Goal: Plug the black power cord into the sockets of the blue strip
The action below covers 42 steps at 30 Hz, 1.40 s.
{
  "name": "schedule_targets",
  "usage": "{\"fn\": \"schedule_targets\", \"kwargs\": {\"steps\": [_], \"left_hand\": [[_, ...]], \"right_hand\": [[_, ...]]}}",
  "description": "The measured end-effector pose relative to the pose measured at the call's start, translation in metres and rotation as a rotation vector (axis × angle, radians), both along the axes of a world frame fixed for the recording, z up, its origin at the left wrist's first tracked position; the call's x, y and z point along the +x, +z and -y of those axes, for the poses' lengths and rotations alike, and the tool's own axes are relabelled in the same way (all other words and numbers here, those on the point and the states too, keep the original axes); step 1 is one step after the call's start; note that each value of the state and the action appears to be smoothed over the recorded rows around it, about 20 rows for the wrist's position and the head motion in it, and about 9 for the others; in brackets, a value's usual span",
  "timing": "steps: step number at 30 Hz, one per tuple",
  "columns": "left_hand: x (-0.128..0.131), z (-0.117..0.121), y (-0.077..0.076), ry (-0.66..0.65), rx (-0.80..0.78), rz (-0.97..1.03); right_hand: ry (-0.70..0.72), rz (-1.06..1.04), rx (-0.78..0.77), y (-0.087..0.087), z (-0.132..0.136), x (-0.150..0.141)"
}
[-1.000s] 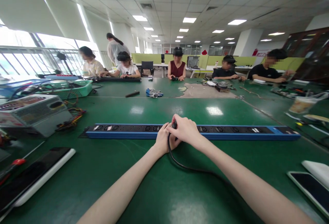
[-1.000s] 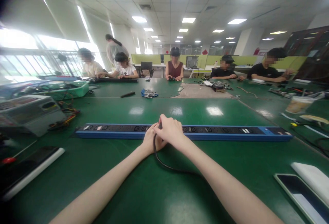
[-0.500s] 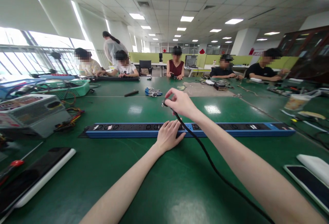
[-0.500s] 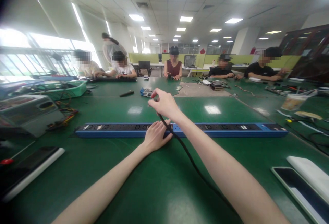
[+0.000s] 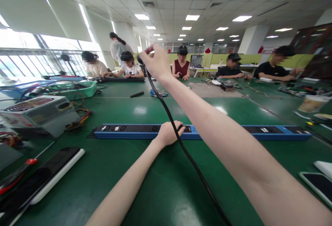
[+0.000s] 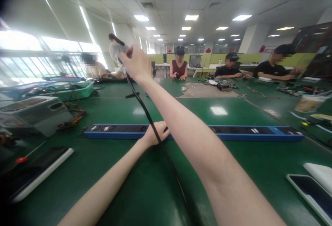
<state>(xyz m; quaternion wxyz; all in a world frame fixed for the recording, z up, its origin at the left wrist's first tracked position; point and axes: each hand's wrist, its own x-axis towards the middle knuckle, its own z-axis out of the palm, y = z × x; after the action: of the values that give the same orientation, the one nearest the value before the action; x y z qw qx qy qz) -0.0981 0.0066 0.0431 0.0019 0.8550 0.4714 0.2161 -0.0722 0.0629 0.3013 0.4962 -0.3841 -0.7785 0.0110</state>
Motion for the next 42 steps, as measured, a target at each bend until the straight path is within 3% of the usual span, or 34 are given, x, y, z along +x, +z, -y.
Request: {"fn": "schedule_targets", "kwargs": {"steps": [4,7,10,11,16,22,29,42], "left_hand": [[-0.077,-0.028,0.029,0.223,-0.069,-0.021],[-0.152,-0.037,0.037,0.430,-0.051,-0.010],[-0.214,-0.036,0.026,0.796,0.032,0.071],[-0.228,-0.035,0.020,0.858,0.006,0.072],[-0.254,-0.034,-0.004,0.809,-0.113,-0.017],[-0.254,-0.037,-0.006,0.804,-0.128,-0.027],[-0.258,-0.040,-0.011,0.854,-0.149,0.010],[-0.252,-0.039,-0.006,0.875,-0.154,0.028]], "right_hand": [[0.008,-0.015,-0.167,-0.076,-0.014,0.001],[0.026,-0.004,-0.309,-0.130,-0.019,0.000],[0.054,0.006,-0.479,-0.168,-0.020,-0.010],[0.068,0.020,-0.526,-0.178,-0.019,-0.016],[0.160,0.146,-0.577,-0.211,-0.007,-0.062],[0.088,0.264,-0.629,-0.228,0.011,-0.101],[0.051,0.298,-0.658,-0.224,0.011,-0.101],[0.046,0.324,-0.677,-0.218,0.011,-0.105]]}}
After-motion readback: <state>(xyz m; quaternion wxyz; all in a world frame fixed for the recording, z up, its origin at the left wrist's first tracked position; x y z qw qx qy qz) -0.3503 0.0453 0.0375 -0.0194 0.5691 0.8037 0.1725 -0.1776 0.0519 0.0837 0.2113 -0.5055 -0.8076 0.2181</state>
